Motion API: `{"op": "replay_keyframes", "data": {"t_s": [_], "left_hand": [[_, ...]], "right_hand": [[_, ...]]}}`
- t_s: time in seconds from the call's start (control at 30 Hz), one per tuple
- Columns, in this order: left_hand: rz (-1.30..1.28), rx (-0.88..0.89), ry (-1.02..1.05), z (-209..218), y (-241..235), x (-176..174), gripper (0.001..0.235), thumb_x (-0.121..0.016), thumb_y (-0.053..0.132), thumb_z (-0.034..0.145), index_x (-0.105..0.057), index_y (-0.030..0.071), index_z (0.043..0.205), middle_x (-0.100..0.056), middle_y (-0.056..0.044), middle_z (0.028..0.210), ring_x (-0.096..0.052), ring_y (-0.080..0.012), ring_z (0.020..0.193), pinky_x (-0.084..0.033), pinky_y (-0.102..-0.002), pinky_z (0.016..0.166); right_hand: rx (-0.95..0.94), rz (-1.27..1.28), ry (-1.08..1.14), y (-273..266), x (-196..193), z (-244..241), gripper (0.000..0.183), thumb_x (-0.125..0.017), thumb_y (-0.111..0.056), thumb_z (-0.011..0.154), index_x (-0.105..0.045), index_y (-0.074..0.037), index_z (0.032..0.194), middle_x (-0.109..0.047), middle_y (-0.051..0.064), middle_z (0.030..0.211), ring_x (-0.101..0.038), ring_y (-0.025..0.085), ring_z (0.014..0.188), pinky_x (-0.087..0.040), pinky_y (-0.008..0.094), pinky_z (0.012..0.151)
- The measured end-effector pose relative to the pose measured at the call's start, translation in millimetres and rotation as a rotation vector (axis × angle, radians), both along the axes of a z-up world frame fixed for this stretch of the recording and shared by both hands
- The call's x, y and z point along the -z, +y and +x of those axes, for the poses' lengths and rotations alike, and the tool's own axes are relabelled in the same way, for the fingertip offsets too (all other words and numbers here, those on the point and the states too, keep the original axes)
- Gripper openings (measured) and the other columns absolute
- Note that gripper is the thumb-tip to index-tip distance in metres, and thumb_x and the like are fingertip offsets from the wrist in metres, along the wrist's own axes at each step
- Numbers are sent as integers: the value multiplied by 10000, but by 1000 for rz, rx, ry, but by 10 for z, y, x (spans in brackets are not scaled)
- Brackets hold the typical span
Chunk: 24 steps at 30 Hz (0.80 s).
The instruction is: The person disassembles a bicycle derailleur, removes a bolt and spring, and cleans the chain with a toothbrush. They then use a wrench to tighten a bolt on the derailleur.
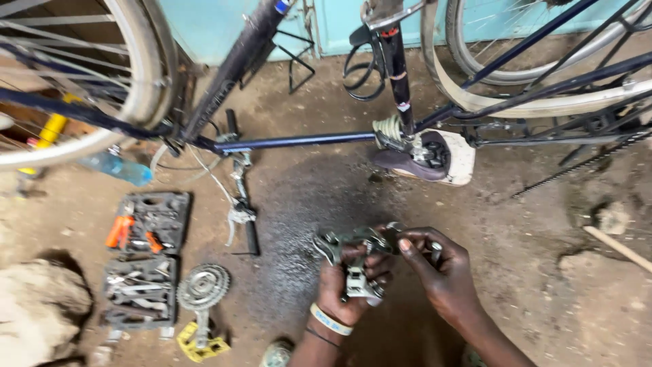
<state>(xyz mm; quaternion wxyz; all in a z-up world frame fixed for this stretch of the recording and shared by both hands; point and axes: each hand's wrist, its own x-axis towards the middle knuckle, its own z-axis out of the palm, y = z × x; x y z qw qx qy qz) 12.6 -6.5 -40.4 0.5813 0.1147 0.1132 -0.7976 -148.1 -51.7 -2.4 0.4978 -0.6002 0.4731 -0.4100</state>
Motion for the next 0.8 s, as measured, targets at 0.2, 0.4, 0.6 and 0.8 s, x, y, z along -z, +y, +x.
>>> {"op": "replay_keyframes", "data": {"t_s": [0.2,0.4,0.6,0.8], "left_hand": [[-192,-42,-63,64,85,-42,384,-598,106,874,-600,15,1247,-474,-50,686,-432,-130,584,-392,-302,611],[-196,-49,-172,178,113,-131,236,-531,246,948,-642,49,1013,-484,-66,692,-453,-176,604,-416,-349,586],[-409,-149,-376,117,-11,-469,169,-595,166,880,-460,76,925,-445,-57,736,-440,-134,641,-367,-262,559],[188,-394,-563,157,114,450,405,-612,188,914,-687,26,1278,-714,-185,1272,-660,-378,1197,-523,-521,1049]], "right_hand": [[-59,42,-70,72,158,13,53,-734,-141,908,-722,-90,921,-628,24,783,-590,164,738,-496,307,673],[-77,258,21,257,44,8,268,-771,-290,898,-653,-106,744,-570,22,696,-501,150,606,-389,302,584],[-198,217,-164,474,84,116,276,-814,-200,897,-597,-94,763,-523,13,698,-412,114,615,-333,289,573],[-144,431,21,443,-81,172,311,-825,-326,829,-656,-151,1024,-667,16,865,-558,141,705,-439,304,649]]}}
